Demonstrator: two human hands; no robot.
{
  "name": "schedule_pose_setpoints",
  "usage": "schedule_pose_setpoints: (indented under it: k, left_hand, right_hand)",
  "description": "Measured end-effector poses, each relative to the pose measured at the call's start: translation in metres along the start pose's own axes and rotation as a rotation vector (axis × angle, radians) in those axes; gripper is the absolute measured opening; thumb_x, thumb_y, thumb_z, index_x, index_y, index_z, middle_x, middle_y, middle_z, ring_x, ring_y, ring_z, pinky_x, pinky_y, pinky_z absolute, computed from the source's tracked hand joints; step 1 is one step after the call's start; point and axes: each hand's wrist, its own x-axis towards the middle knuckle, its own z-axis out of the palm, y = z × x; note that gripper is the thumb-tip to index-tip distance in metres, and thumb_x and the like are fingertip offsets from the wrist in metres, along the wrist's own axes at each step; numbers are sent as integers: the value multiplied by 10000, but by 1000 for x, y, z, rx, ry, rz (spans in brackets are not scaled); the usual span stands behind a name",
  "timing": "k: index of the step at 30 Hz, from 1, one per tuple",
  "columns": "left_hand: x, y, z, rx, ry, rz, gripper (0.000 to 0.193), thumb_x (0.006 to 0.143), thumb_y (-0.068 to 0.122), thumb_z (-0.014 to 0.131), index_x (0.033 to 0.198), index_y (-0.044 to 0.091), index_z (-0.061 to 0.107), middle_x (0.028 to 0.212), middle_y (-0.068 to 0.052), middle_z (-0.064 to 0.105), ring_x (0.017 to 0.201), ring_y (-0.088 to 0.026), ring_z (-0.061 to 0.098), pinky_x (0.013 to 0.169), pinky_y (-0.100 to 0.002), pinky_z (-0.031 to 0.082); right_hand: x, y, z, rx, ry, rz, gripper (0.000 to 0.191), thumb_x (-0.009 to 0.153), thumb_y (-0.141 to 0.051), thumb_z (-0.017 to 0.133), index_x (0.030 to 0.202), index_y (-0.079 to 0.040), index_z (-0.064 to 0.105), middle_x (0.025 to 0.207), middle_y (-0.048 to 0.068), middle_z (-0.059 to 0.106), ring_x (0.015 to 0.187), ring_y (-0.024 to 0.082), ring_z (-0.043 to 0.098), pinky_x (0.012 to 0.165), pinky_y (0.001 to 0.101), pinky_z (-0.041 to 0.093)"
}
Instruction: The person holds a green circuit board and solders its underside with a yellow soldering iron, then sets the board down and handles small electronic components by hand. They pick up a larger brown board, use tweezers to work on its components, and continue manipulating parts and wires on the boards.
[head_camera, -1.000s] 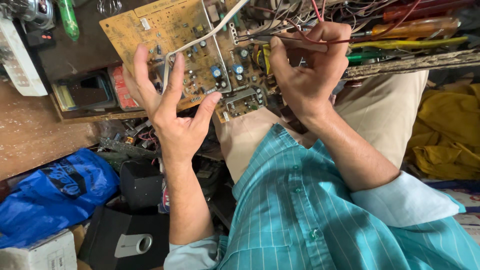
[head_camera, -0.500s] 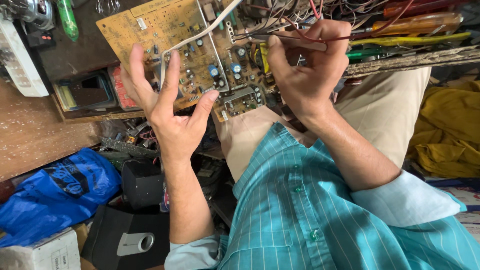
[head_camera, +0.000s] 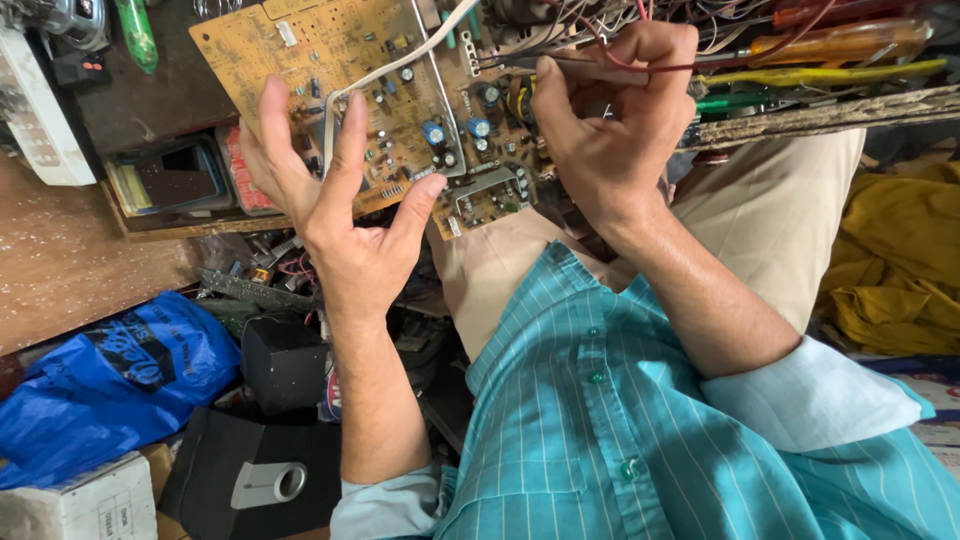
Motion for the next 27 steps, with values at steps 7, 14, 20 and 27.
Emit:
schedule_pose_setpoints:
  k: [7,14,20,27]
  left_hand:
    - [3,6,-1,-7,9,5,779,860,317,1021,1510,192,610,1671,-157,241,1544,-444,215,1247,-589,198]
    - [2,8,-2,-7,9,-1,775,868,327,1019,1513,200,609,1658,-153,245,1546,-441,217,1253,-587,184]
    - [3,6,-1,-17,15,13,782,859,349,1015,1510,202,607,1692,-154,240,1552,-425,222,1261,-600,164]
    - [1,5,1,-21,18,25,786,869,349,1025,1519,219,602,1663,-147,234,1556,-414,212,1271,-606,147]
  right_hand:
    - [6,-11,2,-12,5,-9,475,1046,129,762,1166,-41,335,1022,103,683,895,81,694,688,216,583]
    - [3,-5,2,-89,16,-26,497,1075,119,800,1138,-46,336,969,84,694,870,71,714,715,209,612]
    - [8,-7,4,-40,14,-25,490,1073,137,784,1147,-46,335,967,82,668,868,79,709,735,215,604]
    - [7,-9,1,-32,0,-16,490,1060,149,764,1140,-45,321,971,70,635,889,79,686,717,206,585]
